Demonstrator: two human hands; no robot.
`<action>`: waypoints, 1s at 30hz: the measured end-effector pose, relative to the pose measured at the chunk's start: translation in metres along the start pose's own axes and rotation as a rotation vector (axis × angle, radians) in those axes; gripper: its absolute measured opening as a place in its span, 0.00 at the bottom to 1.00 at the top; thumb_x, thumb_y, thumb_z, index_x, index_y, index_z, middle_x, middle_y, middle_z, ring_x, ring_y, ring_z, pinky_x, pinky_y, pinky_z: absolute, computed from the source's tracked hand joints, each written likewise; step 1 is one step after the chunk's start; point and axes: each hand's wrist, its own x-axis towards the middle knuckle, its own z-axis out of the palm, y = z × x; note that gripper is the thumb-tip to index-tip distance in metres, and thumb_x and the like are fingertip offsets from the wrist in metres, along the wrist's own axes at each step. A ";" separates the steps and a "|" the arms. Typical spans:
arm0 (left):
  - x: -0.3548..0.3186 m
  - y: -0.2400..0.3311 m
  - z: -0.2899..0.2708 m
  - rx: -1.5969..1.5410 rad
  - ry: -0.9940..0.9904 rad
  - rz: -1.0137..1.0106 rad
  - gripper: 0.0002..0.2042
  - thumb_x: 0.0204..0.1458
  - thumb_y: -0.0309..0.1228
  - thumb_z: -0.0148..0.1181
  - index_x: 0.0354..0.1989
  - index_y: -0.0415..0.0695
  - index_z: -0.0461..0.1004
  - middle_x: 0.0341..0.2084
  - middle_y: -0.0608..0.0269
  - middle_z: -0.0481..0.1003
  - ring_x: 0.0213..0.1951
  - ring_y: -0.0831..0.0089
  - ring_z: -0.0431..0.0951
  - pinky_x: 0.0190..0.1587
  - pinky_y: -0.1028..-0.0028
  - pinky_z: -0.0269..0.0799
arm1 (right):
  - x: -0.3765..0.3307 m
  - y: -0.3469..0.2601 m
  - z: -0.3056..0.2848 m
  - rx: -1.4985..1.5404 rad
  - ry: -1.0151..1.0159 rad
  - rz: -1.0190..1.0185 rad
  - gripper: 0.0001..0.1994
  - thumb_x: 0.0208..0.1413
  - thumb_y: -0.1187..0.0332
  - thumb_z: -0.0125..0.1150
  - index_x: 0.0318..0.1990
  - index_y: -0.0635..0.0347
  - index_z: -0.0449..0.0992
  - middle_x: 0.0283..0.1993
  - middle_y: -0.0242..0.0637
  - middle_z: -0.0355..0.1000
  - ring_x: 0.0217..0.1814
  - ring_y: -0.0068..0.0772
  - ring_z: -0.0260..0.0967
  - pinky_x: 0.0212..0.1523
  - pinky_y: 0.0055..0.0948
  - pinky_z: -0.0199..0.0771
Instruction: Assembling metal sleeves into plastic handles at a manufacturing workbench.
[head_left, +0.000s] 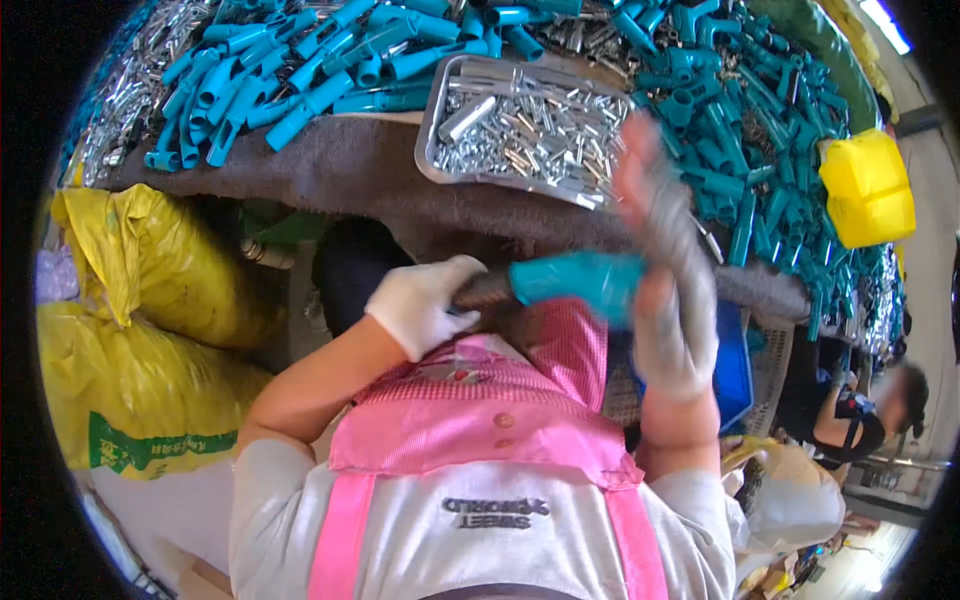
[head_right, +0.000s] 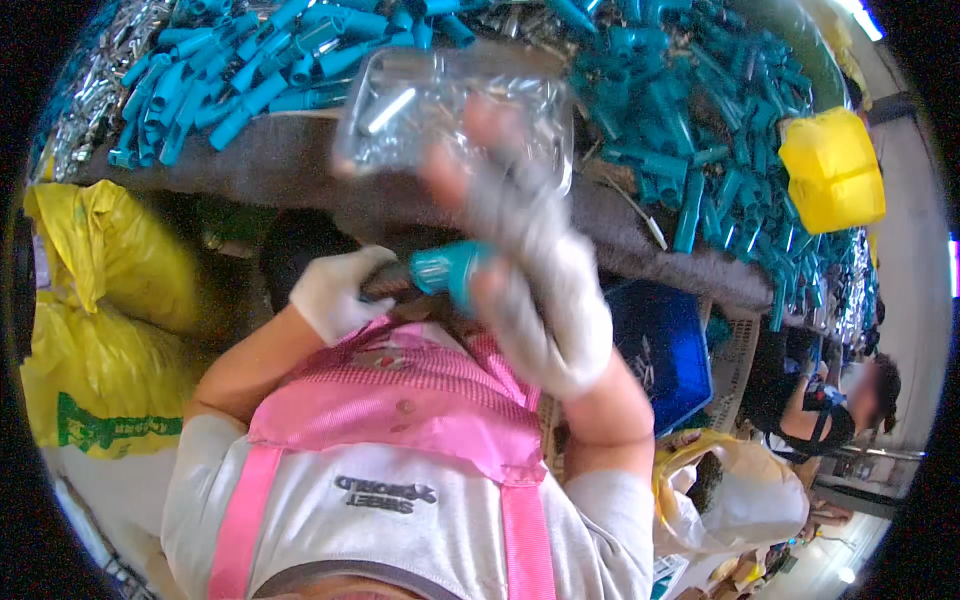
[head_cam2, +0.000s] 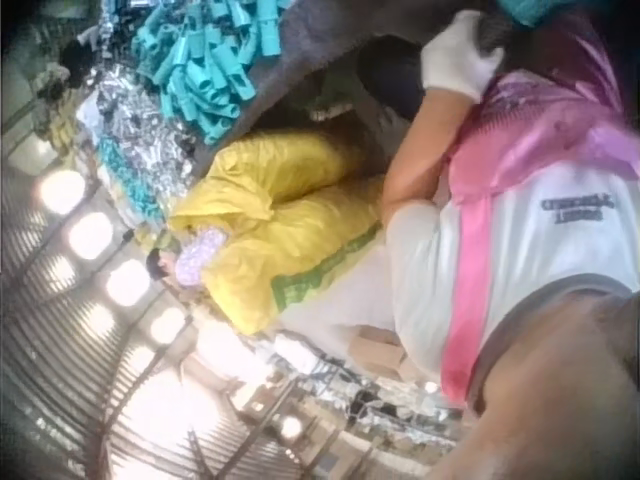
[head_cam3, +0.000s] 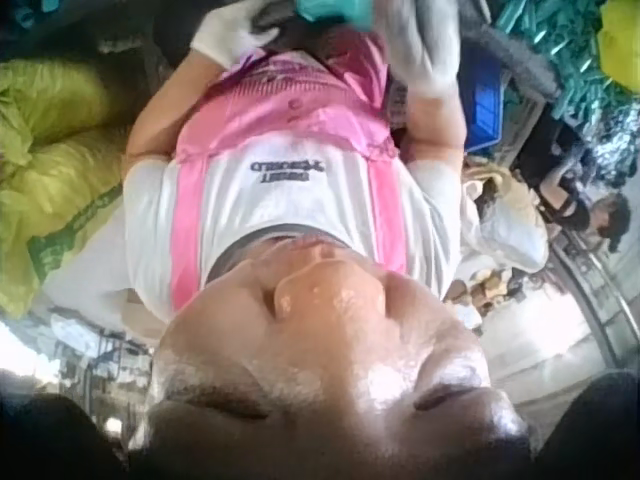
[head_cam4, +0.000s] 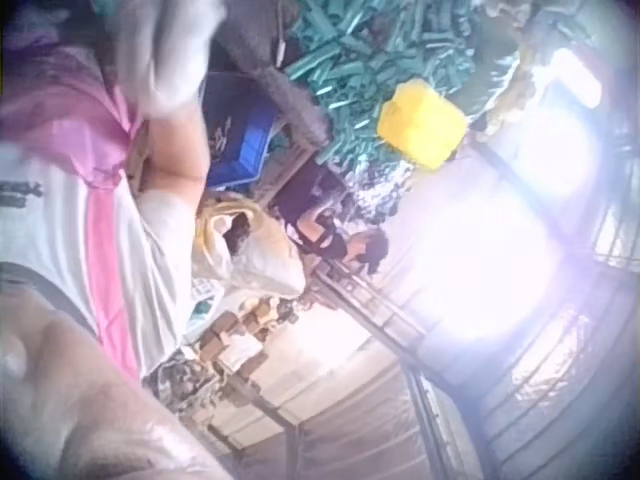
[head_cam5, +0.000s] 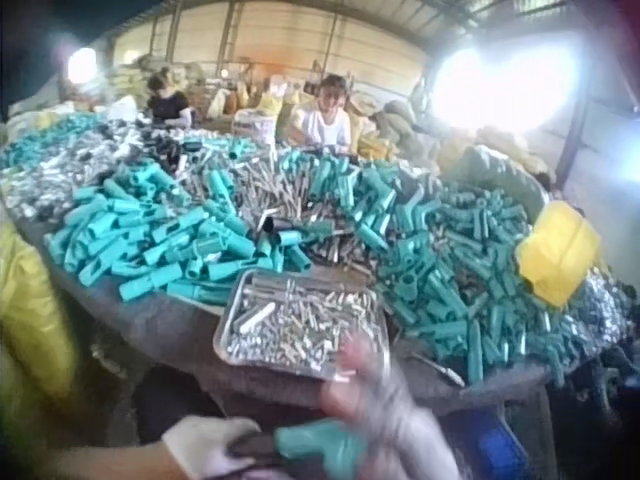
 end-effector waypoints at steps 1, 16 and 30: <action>-0.004 0.005 0.006 0.071 -0.021 0.120 0.20 0.40 0.35 0.65 0.43 0.47 0.68 0.29 0.54 0.75 0.34 0.55 0.76 0.35 0.63 0.72 | 0.010 0.008 -0.005 -0.421 0.110 -0.051 0.25 0.54 0.64 0.52 0.60 0.59 0.63 0.66 0.52 0.52 0.70 0.55 0.44 0.67 0.44 0.38; 0.045 -0.022 -0.086 0.915 0.741 0.813 0.17 0.40 0.25 0.58 0.41 0.52 0.71 0.28 0.69 0.68 0.32 0.68 0.72 0.34 0.69 0.71 | -0.039 0.041 0.074 1.693 -0.062 1.223 0.34 0.50 0.34 0.47 0.45 0.61 0.67 0.23 0.31 0.62 0.22 0.24 0.55 0.35 0.29 0.60; 0.041 -0.026 -0.051 -1.672 0.395 -0.095 0.24 0.55 0.42 0.54 0.55 0.44 0.60 0.29 0.64 0.67 0.25 0.73 0.70 0.28 0.71 0.70 | 0.102 0.206 -0.063 -0.977 -0.071 0.170 0.10 0.53 0.71 0.51 0.41 0.57 0.75 0.42 0.43 0.71 0.46 0.46 0.69 0.46 0.37 0.70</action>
